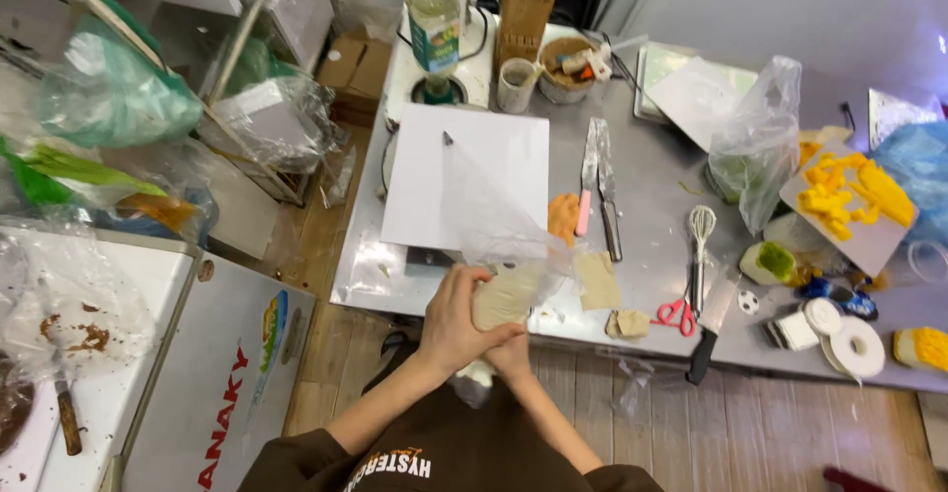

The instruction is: Preparing a cake board by wiping it and filling a piping bag with cream from a container.

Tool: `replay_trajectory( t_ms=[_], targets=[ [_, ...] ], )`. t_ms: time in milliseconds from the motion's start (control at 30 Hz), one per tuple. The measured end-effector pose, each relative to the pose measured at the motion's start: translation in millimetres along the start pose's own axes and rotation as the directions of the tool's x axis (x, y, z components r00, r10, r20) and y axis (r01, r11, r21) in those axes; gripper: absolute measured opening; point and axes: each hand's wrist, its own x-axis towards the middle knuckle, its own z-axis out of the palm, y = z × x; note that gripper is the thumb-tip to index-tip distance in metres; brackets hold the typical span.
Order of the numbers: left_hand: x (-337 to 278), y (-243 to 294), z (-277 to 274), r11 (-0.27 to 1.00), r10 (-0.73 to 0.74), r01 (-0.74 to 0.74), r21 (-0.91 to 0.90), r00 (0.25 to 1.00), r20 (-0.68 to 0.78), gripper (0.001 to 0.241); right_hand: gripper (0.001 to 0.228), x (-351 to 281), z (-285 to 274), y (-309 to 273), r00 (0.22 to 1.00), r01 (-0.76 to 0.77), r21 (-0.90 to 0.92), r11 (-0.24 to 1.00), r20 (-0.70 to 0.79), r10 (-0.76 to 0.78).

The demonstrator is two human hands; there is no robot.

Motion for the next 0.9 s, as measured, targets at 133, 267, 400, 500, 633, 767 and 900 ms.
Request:
replay_trajectory(
  t_ms=[133,267,400,500,633,767,900],
  targets=[
    [46,5,-35,0.978,0.086,-0.066,-0.199,0.992,0.092,0.047,0.089,26,-10,-21,0.972,0.163,0.238,0.958,-0.204,-0.115],
    [87,30,-73,0.883,0.177,-0.066,-0.465,0.963,0.201,0.031,0.093,29,-18,-68,0.975,0.202,0.19,0.961,-0.136,-0.178],
    [97,38,-81,0.921,0.189,-0.095,-0.377,0.957,0.22,0.012,0.089,28,-10,-58,0.977,0.185,0.155,0.97,-0.132,-0.165],
    [98,31,-78,0.928,0.271,-0.222,-0.299,0.953,0.132,0.008,0.089,28,-8,-48,0.985,0.127,0.193,0.973,-0.137,-0.101],
    [94,28,-77,0.961,0.236,-0.222,-0.164,0.97,0.065,0.009,0.097,30,-12,-43,0.986,0.157,0.237,0.959,-0.091,-0.139],
    [101,22,-80,0.909,0.243,-0.156,-0.387,0.952,0.188,0.037,0.099,29,-18,-36,0.988,0.154,0.203,0.967,-0.054,-0.146],
    [125,27,-88,0.842,0.502,-0.332,-0.426,0.772,0.39,0.079,0.106,23,-22,-26,0.987,0.16,0.21,0.964,-0.019,-0.16]
  ],
)
